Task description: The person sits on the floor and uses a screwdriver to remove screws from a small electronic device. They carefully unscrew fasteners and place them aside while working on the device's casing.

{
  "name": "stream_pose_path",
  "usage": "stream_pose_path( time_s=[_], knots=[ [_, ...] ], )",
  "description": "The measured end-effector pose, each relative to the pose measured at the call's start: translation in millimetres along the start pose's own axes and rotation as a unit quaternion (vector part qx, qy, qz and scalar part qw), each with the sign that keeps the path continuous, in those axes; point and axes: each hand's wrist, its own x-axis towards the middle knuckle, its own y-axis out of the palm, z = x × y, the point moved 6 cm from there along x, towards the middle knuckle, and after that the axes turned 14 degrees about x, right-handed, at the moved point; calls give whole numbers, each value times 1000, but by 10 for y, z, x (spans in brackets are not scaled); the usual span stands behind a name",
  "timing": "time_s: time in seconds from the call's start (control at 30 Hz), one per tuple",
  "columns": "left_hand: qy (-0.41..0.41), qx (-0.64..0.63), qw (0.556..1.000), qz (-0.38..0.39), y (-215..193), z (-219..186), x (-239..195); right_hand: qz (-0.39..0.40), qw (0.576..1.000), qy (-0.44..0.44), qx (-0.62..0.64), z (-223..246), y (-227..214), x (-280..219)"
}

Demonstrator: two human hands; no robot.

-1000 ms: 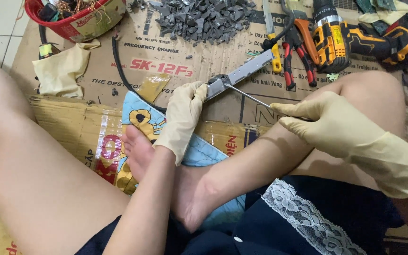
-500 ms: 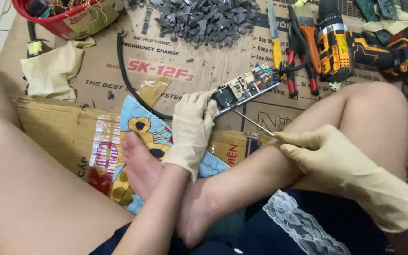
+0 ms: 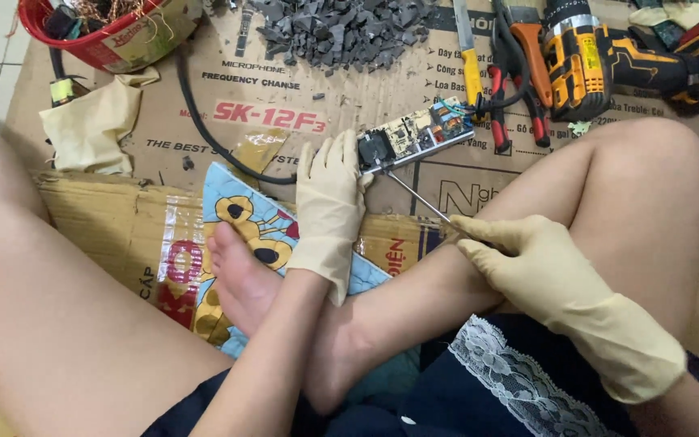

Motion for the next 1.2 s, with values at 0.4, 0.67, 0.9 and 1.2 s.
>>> stream_pose_path(
  time_s=[0.4,0.67,0.9,1.2],
  knots=[
    [-25,28,998,51,191,26,47,-17,997,67,-22,47,93,54],
    [-19,-12,999,24,333,71,25,-30,998,53,-16,-74,121,142],
    [-15,-27,999,11,386,86,10,9,999,-8,42,22,120,22],
    [-17,-25,1000,-3,414,93,16,-35,998,40,33,-41,87,130]
  ],
)
